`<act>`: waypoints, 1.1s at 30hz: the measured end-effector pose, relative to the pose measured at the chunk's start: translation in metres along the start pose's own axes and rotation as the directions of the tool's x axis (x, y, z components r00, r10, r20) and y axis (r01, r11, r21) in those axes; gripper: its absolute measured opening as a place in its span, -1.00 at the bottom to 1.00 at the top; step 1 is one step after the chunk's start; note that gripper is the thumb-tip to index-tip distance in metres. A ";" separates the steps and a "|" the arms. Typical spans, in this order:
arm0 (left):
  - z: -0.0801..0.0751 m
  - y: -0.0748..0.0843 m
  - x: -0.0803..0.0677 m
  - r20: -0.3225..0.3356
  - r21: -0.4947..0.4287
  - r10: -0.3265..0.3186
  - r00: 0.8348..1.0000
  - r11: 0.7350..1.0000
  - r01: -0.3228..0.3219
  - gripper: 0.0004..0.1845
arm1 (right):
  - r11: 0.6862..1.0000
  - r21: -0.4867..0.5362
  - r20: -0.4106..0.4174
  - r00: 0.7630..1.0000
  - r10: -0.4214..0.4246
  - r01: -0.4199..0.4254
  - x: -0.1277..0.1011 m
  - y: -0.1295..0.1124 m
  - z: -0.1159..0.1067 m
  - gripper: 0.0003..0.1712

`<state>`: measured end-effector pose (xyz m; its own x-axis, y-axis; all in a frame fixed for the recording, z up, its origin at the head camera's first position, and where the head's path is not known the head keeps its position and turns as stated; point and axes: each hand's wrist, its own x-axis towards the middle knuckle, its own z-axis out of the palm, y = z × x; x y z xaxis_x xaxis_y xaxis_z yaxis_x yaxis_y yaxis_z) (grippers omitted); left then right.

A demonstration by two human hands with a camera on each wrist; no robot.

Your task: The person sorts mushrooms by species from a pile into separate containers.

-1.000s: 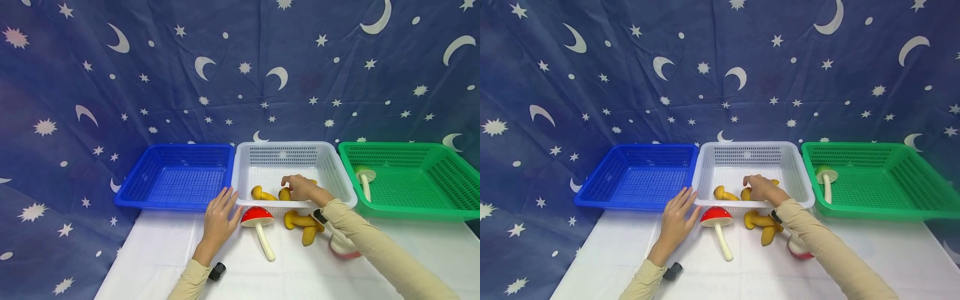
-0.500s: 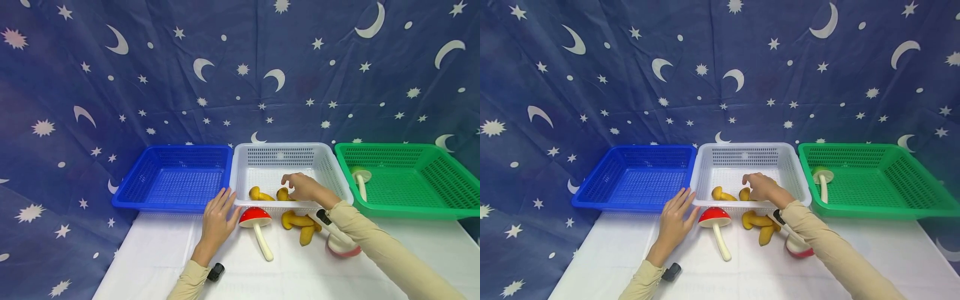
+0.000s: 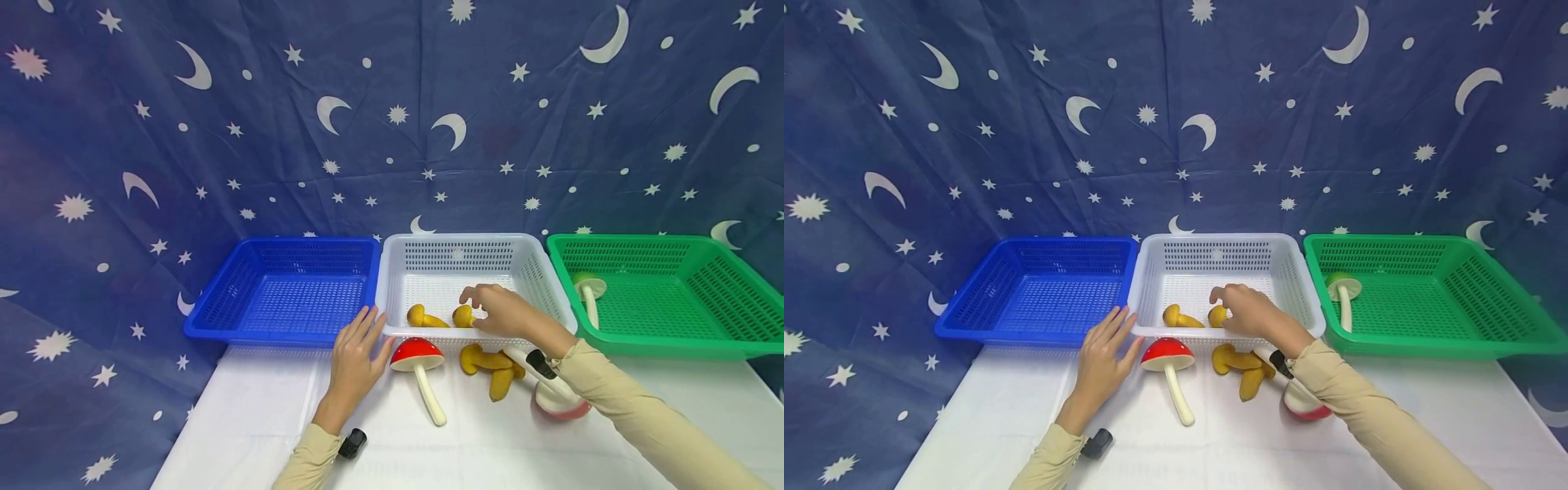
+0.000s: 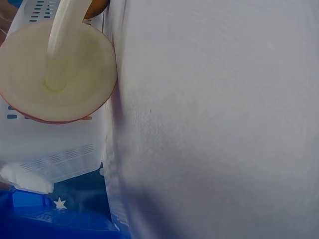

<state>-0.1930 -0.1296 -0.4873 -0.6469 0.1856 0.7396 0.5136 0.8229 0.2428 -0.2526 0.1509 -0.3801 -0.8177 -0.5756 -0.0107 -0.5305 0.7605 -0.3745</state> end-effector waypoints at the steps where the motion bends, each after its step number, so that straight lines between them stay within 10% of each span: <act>1: 0.000 0.000 0.000 0.002 0.000 0.000 1.000 1.000 0.000 -0.56 | 1.000 -0.001 -0.013 1.000 -0.010 0.010 -0.003 -0.001 0.000 -0.62; 21: -0.006 0.000 0.004 0.009 -0.089 -0.016 1.000 0.996 0.017 -0.59 | 0.997 -0.050 -0.310 0.948 -0.066 0.053 -0.073 0.015 -0.012 -0.68; 33: -0.026 0.043 -0.001 -0.023 -0.316 -0.116 0.993 0.943 0.103 -0.74 | 0.990 -0.134 -0.457 0.889 -0.022 -0.044 -0.104 0.074 0.009 -0.47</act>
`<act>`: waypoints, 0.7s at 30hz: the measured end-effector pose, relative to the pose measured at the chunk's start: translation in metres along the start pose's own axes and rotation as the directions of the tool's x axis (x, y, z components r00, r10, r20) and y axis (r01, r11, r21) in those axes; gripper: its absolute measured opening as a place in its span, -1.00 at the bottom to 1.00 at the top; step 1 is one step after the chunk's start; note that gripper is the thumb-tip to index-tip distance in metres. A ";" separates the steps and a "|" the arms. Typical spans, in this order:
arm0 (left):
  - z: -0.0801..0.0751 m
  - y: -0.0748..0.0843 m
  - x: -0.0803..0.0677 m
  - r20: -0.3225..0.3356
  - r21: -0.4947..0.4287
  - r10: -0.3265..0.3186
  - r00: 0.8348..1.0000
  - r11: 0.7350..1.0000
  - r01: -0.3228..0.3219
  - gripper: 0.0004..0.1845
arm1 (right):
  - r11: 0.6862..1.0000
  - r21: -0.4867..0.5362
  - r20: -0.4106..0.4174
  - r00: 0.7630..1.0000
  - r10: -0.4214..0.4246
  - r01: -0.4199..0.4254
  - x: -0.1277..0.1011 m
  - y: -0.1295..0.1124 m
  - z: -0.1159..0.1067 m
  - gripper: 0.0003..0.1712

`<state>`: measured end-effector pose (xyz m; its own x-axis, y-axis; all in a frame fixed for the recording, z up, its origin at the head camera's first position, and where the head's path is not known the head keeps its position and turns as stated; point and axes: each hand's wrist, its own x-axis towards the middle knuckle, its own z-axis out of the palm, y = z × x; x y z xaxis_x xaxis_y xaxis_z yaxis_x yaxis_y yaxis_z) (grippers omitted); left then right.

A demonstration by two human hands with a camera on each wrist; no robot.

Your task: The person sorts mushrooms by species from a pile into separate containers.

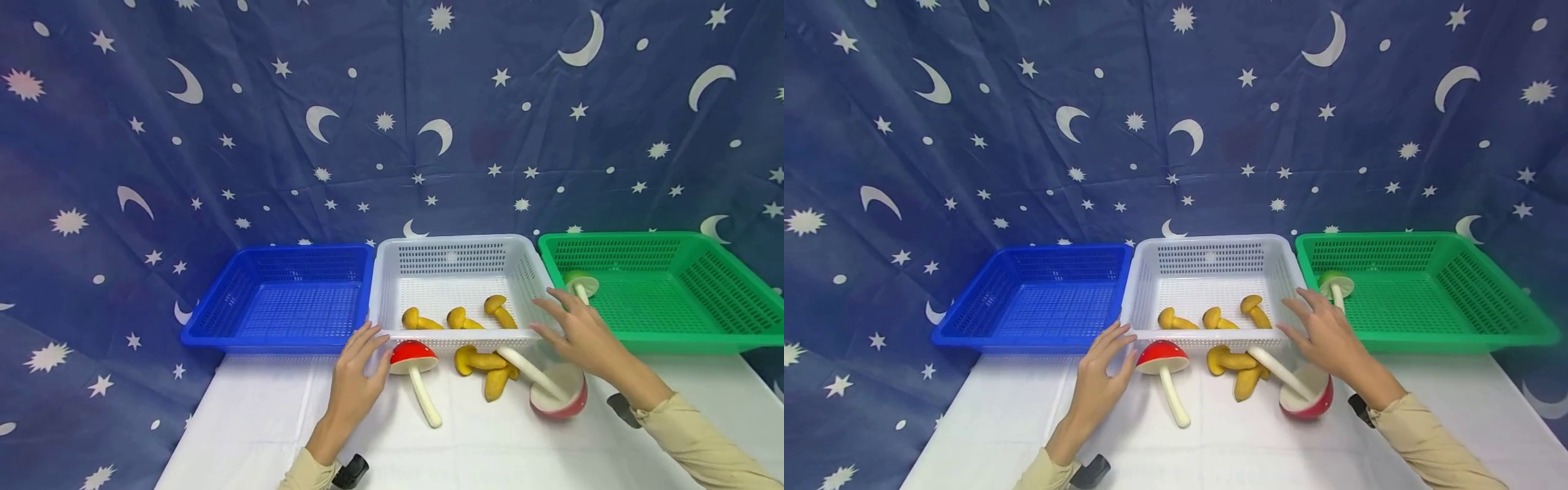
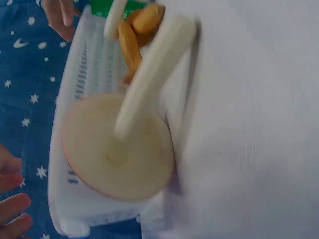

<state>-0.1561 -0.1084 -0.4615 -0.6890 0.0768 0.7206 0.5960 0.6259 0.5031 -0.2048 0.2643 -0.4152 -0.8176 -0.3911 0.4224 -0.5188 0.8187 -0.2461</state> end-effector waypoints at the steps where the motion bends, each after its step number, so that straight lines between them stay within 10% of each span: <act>1: 0.000 0.005 -0.002 0.007 -0.018 0.000 1.000 1.000 0.000 -0.73 | 1.000 -0.002 0.011 1.000 0.013 -0.013 -0.003 0.006 0.002 -0.44; 7: 0.005 0.036 -0.012 0.076 -0.114 0.028 0.997 0.993 -0.019 -0.73 | 0.989 -0.008 0.137 0.980 0.144 -0.144 -0.016 0.035 0.012 -0.28; 21: 0.050 0.060 -0.010 0.319 -0.112 0.078 0.944 0.993 -0.044 -0.74 | 0.993 -0.097 0.072 0.995 0.071 -0.064 -0.021 0.042 0.024 -0.29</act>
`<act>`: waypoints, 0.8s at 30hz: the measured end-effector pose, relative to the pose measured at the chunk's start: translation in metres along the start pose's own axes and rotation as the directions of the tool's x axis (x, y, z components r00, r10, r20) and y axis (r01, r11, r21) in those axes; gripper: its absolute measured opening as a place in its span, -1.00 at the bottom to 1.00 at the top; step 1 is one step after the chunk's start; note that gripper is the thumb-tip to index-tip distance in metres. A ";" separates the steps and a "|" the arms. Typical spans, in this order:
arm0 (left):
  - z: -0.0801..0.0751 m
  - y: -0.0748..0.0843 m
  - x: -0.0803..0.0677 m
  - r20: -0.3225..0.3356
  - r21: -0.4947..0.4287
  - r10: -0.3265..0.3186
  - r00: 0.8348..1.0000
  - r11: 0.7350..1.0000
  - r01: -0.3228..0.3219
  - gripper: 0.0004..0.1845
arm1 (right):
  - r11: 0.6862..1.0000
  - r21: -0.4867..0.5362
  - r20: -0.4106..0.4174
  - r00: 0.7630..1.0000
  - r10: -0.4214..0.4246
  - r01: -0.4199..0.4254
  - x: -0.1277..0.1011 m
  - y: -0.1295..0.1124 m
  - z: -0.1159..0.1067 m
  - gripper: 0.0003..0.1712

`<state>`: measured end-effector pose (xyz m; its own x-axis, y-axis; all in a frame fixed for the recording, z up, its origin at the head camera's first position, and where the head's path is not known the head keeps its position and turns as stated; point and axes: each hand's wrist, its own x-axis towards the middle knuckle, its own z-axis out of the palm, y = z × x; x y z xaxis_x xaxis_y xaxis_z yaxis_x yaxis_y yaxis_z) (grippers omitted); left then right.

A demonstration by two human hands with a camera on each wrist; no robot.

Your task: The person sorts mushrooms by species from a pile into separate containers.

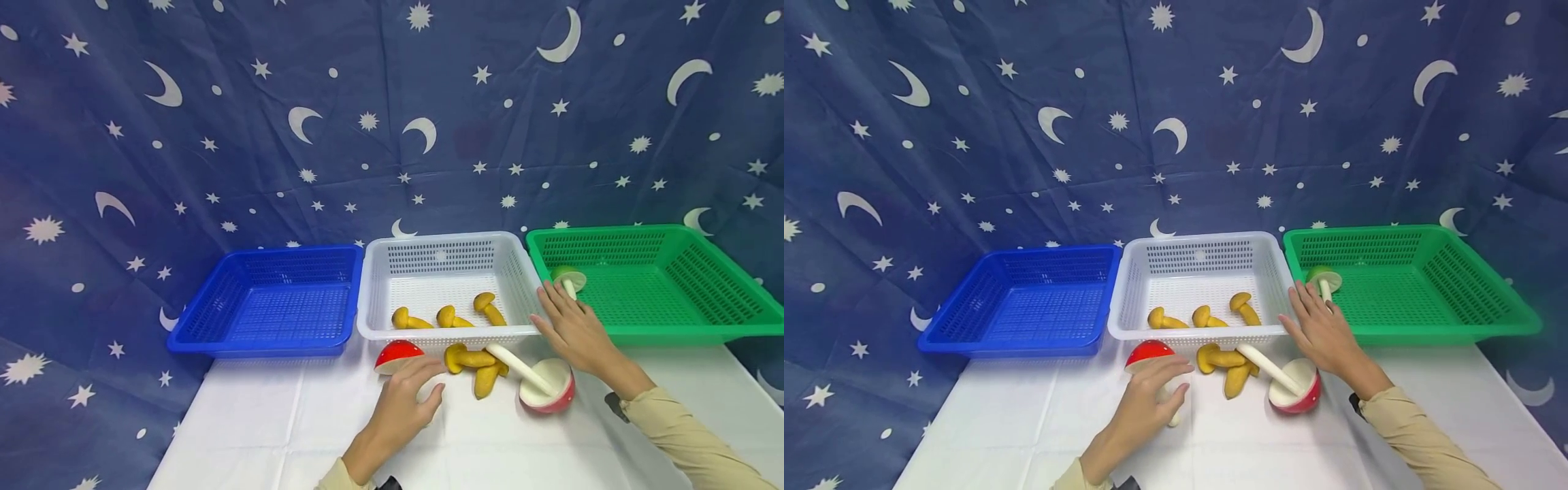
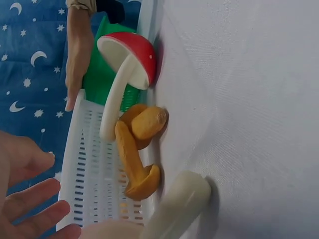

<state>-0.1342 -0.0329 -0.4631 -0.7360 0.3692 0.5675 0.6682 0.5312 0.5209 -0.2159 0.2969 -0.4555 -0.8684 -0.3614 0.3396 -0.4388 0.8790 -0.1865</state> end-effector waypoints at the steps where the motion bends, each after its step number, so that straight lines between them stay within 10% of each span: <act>1: 0.003 0.000 0.002 0.011 0.007 0.007 1.000 1.000 -0.007 -0.74 | 1.000 0.000 0.002 1.000 0.001 -0.001 0.000 0.000 0.000 -0.29; 24: 0.054 -0.003 0.040 0.196 0.276 -0.098 0.976 0.960 0.040 -0.70 | 1.000 0.010 -0.029 1.000 0.008 -0.007 -0.003 0.000 0.004 -0.30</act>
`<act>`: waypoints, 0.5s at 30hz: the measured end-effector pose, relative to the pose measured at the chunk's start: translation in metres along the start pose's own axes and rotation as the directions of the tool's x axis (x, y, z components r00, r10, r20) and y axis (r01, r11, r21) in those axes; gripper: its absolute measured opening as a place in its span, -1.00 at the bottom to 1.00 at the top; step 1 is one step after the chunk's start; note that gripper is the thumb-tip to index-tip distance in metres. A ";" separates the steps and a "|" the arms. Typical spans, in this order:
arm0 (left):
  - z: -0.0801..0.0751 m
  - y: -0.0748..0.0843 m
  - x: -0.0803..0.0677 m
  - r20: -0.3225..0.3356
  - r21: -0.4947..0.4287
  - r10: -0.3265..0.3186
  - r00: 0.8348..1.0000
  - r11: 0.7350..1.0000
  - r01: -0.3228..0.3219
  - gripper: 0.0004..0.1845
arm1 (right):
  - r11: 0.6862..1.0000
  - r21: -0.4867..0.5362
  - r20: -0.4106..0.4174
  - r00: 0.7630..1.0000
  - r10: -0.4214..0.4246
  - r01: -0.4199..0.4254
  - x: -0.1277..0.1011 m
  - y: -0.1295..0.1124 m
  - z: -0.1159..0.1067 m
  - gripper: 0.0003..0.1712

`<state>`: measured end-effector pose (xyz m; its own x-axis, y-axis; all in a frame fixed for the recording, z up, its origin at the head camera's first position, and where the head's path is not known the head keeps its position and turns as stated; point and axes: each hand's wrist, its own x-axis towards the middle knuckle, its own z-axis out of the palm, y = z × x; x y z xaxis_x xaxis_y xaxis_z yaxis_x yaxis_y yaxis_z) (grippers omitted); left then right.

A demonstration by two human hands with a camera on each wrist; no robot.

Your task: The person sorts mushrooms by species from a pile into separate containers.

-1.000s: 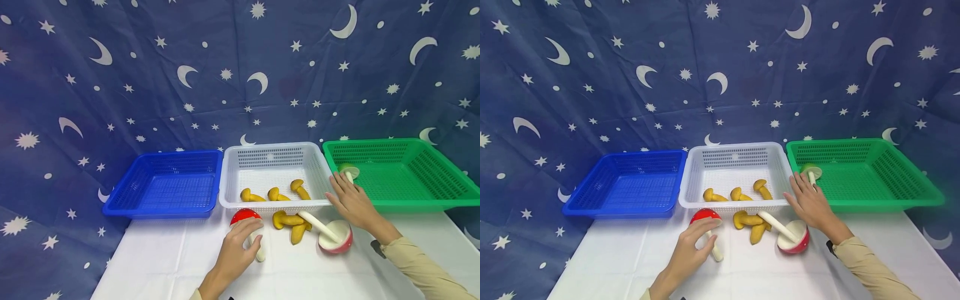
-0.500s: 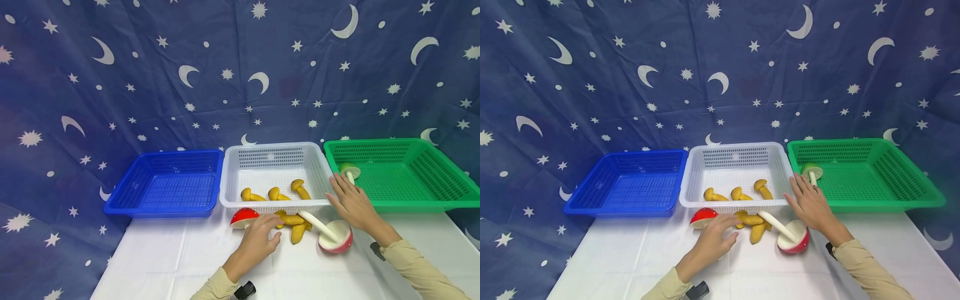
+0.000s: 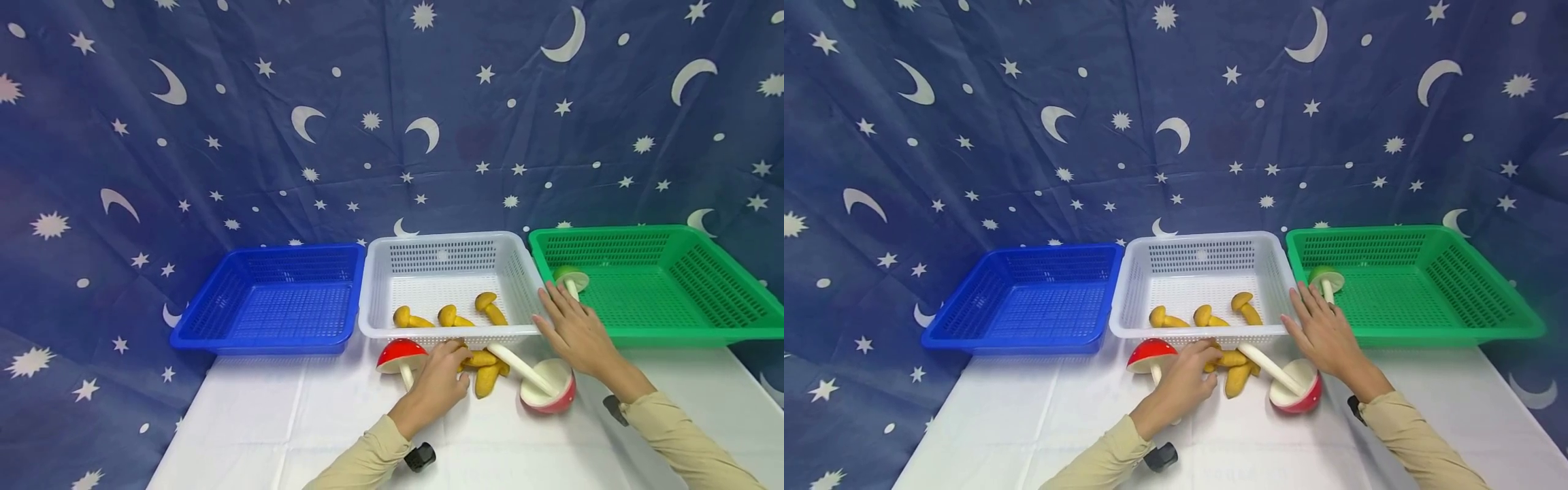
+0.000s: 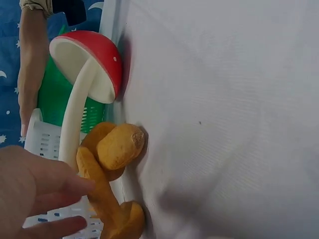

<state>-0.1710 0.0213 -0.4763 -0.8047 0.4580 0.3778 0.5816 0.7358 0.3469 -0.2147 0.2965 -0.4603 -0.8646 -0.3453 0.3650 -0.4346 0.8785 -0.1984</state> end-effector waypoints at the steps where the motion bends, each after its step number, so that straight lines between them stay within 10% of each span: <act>1: 0.001 0.001 0.002 0.010 0.015 -0.007 1.000 1.000 0.007 -0.69 | 1.000 -0.001 -0.001 1.000 0.000 0.000 0.000 0.000 0.000 -0.30; 15: 0.014 0.002 0.009 0.065 0.076 -0.057 0.996 0.996 0.052 -0.62 | 1.000 -0.015 -0.014 1.000 0.013 -0.013 0.000 0.000 0.001 -0.30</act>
<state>-0.1790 0.0337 -0.4847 -0.8426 0.4465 0.3010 0.5281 0.7946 0.2995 -0.2153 0.2957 -0.4612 -0.8665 -0.3296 0.3749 -0.4195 0.8878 -0.1892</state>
